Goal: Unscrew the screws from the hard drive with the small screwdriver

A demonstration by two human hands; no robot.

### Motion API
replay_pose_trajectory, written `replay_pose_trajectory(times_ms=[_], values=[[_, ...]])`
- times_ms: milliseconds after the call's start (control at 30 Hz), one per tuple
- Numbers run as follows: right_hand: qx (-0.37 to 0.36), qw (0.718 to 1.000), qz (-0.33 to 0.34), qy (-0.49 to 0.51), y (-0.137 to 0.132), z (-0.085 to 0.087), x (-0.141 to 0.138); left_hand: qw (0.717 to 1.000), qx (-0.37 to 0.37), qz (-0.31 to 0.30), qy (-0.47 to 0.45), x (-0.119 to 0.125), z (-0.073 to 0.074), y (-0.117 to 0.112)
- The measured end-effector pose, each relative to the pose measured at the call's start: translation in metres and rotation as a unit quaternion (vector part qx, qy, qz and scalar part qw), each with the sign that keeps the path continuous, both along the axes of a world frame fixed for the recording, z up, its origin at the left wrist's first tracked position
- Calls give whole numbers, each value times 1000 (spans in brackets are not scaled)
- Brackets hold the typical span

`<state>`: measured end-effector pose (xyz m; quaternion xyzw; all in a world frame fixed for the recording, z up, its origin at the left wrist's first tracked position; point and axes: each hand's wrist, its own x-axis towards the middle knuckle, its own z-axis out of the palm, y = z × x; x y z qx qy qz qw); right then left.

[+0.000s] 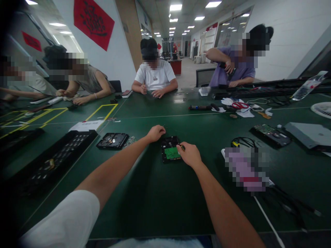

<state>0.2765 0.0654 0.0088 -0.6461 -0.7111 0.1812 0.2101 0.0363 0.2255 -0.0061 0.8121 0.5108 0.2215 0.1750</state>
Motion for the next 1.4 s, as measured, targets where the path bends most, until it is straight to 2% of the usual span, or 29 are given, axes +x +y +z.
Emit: replay_pose_trajectory(times_ms=[367, 567, 800, 933, 1167, 1400], values=[[-8, 1000, 8, 14, 0, 1, 1, 995, 0, 81, -58, -11, -5, -11], [12, 1000, 8, -6, 1, -2, 2, 993, 24, 101, -65, -4, -10, -14], [0, 1000, 5, 8, 0, -1, 1, 989, 19, 120, -81, -7, -10, -11], [1, 1000, 8, 6, 0, 0, 1, 987, 16, 137, -89, -7, -4, -1], [-15, 1000, 5, 12, 1, 1, 2, 985, -11, 151, -82, 4, 2, 33], [-13, 1000, 7, 14, 0, 1, 2, 992, -55, 88, -77, 13, 0, 47]])
